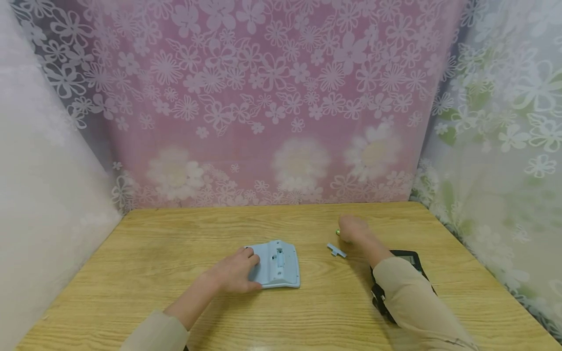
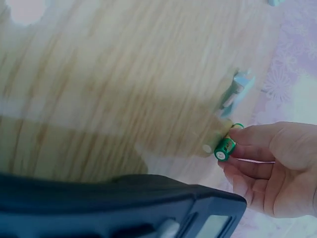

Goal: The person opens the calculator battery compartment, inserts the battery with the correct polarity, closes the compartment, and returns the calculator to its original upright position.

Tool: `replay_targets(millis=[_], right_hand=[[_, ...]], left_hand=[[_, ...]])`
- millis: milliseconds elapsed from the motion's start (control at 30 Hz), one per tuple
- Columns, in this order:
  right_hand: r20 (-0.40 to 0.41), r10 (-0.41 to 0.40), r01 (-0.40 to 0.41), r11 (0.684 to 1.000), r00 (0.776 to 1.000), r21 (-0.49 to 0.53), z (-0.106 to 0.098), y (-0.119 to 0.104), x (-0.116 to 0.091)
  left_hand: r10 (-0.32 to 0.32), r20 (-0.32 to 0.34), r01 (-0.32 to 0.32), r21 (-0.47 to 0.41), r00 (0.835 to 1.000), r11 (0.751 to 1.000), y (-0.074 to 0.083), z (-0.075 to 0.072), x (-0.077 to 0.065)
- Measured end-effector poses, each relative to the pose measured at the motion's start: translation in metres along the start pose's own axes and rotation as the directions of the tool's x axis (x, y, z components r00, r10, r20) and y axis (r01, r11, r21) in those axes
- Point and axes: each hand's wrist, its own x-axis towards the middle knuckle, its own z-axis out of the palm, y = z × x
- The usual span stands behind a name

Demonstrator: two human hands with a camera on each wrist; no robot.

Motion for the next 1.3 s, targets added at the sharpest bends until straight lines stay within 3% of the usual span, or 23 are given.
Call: replay_targets(millis=[233,533,933,1300], right_hand=[[0.012,-0.011,0.012,0.998,1.000,-0.065,0.004,0.001,-0.003],[0.012,-0.083,0.083,0.996,0.996,0.030,-0.004,0.009,-0.014],[-0.119,-0.208,0.217,0.974,0.971,0.063,-0.017,0.022,-0.031],[-0.234,-0.176,0.232,0.942,0.956,0.242,-0.016,0.011,-0.035]], left_hand=[[0.006,0.003,-0.006,-0.006,1.000,1.000,-0.001,0.000,0.001],[0.003,0.002,-0.003,-0.006,1.000,1.000,0.001,0.000,0.000],[-0.007,0.009,0.007,-0.016,1.000,1.000,0.000,0.002,0.002],[-0.001,0.006,0.001,-0.009,1.000,1.000,0.002,-0.001,0.002]])
